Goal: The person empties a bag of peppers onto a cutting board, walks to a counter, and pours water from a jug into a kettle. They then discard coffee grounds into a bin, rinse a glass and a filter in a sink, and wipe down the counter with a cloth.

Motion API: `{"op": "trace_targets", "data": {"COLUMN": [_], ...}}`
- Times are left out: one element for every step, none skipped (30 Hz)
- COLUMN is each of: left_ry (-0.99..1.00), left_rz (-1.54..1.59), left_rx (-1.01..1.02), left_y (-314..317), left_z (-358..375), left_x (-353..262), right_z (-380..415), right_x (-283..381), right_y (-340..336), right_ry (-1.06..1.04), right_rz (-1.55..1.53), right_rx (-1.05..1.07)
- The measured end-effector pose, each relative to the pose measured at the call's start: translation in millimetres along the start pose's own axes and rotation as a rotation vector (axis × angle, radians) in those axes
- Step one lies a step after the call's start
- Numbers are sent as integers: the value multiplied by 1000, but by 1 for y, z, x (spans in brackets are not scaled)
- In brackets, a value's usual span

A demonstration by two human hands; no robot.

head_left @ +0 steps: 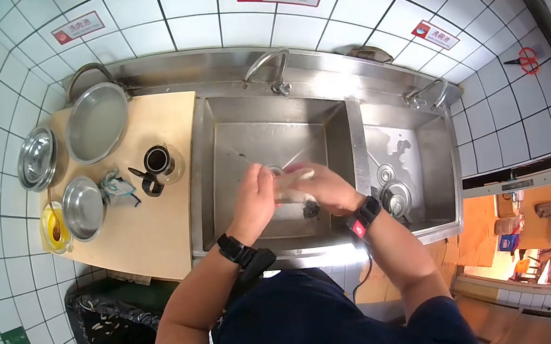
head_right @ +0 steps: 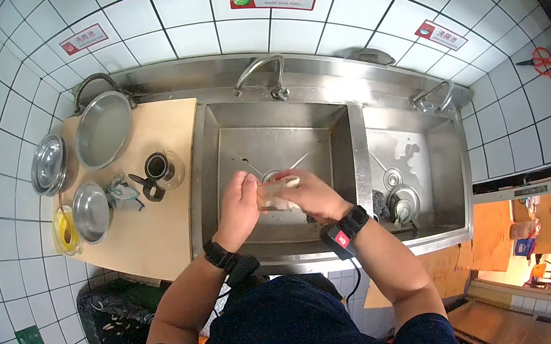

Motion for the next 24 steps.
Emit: {"op": "trace_targets", "data": {"left_ry": [3, 165, 327, 328, 405, 482, 482, 362, 243, 244, -25, -290, -288, -262, -236, -237, -238, -238, -236, -232, -229, -230, -115, 1], "left_rz": [0, -135, -270, -271, -345, -419, -419, -388, -356, -355, -126, 104, 100, 215, 329, 324, 397, 472, 472, 519, 566, 566, 417, 268], "left_rx": [2, -39, -80, -78, -96, -112, -109, -90, -72, -75, 40, 155, 154, 230, 309, 313, 326, 339, 339, 359, 379, 381, 456, 528], "left_y": [2, 3, 6, 8, 10, 13, 13, 13, 12, 9, 7, 10, 4, 5, 6, 1, -1, -3, -6, -7, -7, -6, -2, 3], "left_z": [0, 2, 6, 6, 7, 10, 9, 4, 0, -2, -3, 0, 0, -1, -1, -1, 0, 0, -1, 0, 1, 3, 6, 10], "left_x": [1, -9, -19, -16, -18, -20, -17, -12, -6, -9, -6, 2, 3, 3, 2, 4, 5, 4, 4, 2, -1, -1, -9, -15], "right_z": [-5, -10, -12, -13, -8, -5, -6, -11, -10, -11, -8, -5, -7, -8, -8, -6, -10, -11, -16, -17, -17, -15, -14, -14], "right_x": [-3, -12, -21, -20, -8, -2, -9, 3, 17, 14, 23, 31, 30, 30, 30, 32, 27, 20, 9, 11, 10, 8, 9, 5], "right_y": [-2, -1, -1, -3, 0, 1, -1, -7, -8, -9, -4, 0, 0, -1, -3, -6, -8, -8, -11, -12, -8, -4, 0, 4], "right_ry": [-2, 105, 214, 212, 221, 231, 231, 10, -217, -219, -293, -370, -374, -387, -399, -400, -231, -64, -91, -91, -38, 15, 15, 84], "right_rz": [1, 60, 118, 117, 205, 292, 290, 569, 844, 846, 928, 1007, 1005, 946, 887, 883, 580, 277, 66, 67, 90, 112, 111, 132], "right_rx": [-2, 18, 38, 36, 16, -5, -7, -125, -242, -240, -282, -325, -324, -336, -349, -353, -204, -55, 138, 138, 213, 286, 281, 249]}}
Point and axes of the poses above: each hand's wrist, its own z-axis away from the middle knuckle, its own y-axis out of the palm, x = y × z, the point moved 7 cm from there along -z, towards the middle knuckle, and after that the axes turned 2 degrees about x, right-handed, at the moved point
